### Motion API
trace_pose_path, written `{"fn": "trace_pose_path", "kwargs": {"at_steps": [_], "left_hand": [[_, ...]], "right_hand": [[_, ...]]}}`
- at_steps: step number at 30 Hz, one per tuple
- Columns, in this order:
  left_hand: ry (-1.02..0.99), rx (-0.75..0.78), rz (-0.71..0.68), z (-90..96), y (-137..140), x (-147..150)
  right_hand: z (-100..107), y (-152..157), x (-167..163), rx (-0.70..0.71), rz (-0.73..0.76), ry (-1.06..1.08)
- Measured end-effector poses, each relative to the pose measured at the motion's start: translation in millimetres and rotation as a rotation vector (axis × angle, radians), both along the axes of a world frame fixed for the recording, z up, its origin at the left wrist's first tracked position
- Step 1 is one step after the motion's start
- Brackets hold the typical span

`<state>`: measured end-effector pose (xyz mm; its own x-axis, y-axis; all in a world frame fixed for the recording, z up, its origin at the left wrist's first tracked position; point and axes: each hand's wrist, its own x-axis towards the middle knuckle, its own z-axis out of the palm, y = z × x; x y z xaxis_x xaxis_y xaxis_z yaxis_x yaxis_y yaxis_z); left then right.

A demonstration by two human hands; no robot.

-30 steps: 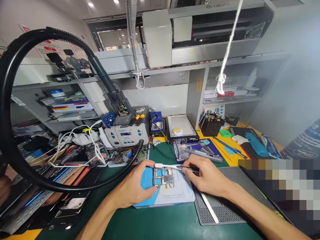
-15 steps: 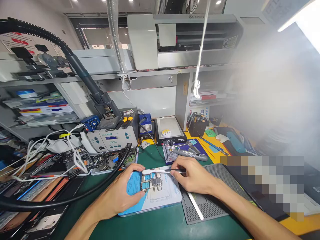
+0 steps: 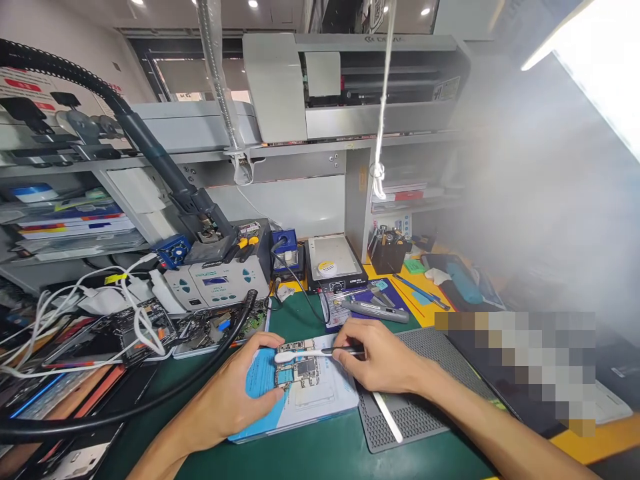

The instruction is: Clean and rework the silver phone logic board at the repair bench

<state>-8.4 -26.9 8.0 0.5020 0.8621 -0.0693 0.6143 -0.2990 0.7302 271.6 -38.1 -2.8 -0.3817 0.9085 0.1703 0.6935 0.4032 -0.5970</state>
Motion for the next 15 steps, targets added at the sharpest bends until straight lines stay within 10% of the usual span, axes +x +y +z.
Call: {"fn": "trace_pose_path", "kwargs": {"at_steps": [15], "left_hand": [[-0.075,0.111,0.018,-12.5,1,-5]], "right_hand": [[-18,4,10,-0.008,0.000,-0.039]]}}
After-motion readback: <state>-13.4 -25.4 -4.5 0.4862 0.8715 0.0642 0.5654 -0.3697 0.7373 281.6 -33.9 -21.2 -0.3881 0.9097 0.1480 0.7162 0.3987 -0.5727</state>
